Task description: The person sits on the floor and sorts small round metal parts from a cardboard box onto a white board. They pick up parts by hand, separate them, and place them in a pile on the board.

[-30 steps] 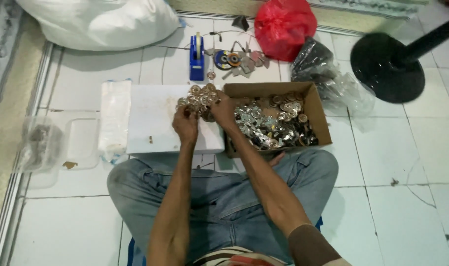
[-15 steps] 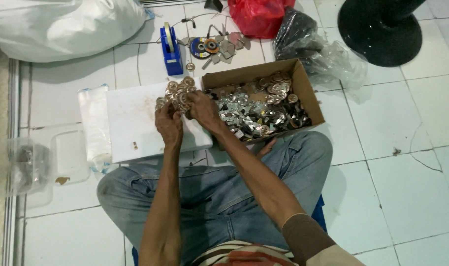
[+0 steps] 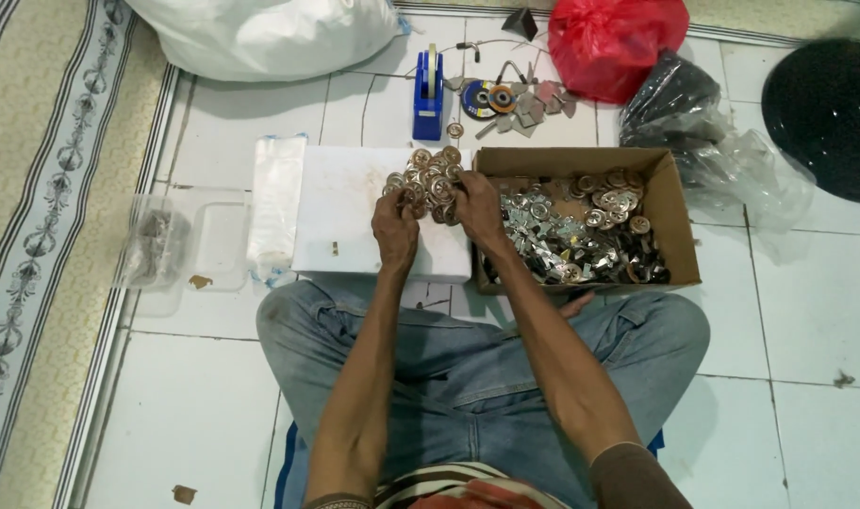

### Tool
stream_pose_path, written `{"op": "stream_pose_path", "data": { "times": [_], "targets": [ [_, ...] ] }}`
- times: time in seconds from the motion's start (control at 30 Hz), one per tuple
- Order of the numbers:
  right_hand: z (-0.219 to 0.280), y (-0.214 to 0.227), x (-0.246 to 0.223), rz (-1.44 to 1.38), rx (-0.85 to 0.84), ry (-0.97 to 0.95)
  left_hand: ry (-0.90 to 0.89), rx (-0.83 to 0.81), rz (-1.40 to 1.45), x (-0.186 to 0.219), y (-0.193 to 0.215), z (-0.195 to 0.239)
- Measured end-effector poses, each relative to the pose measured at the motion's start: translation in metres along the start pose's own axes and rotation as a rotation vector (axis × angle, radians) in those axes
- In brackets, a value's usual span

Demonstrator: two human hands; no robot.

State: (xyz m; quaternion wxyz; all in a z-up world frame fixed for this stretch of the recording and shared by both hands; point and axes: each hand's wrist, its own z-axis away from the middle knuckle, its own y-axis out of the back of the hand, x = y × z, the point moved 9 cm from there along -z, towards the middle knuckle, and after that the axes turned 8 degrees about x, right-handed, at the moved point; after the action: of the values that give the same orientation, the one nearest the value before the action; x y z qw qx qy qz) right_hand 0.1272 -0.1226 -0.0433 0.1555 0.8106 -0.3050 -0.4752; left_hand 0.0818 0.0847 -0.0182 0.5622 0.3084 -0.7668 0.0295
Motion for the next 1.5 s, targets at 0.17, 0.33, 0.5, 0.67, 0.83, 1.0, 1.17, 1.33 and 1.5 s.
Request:
{"op": "stream_pose_path", "data": {
  "times": [0.17, 0.33, 0.5, 0.67, 0.83, 1.0, 1.17, 1.33, 1.5],
  "targets": [
    [-0.005, 0.043, -0.027, -0.148, 0.048, -0.135, 0.028, 0.073, 0.05, 0.008, 0.028, -0.013],
    [0.005, 0.057, -0.019, -0.113, 0.063, -0.222, 0.111, 0.113, -0.01, 0.006, 0.068, -0.017],
    [0.019, 0.077, -0.06, -0.1, 0.084, -0.189, 0.116, 0.107, -0.13, 0.009, 0.092, 0.001],
    [0.037, 0.085, -0.067, -0.056, 0.062, -0.124, 0.06, 0.093, -0.15, 0.011, 0.086, 0.025],
    [0.049, 0.108, -0.016, 0.073, 0.028, -0.057, -0.036, 0.071, -0.157, 0.036, 0.061, 0.045],
    [0.04, 0.144, 0.04, 0.333, -0.212, -0.135, -0.196, -0.083, 0.022, 0.092, -0.003, 0.063],
    [0.029, 0.201, 0.048, 0.382, -0.241, -0.351, -0.311, -0.38, 0.066, 0.131, -0.075, 0.086],
    [0.045, 0.183, 0.176, 0.414, -0.202, -0.537, -0.296, -0.784, -0.185, 0.077, -0.154, 0.131],
    [0.03, 0.175, 0.074, 0.371, -0.275, -0.431, -0.621, -0.777, -0.703, 0.058, -0.173, 0.157]
  ]
}}
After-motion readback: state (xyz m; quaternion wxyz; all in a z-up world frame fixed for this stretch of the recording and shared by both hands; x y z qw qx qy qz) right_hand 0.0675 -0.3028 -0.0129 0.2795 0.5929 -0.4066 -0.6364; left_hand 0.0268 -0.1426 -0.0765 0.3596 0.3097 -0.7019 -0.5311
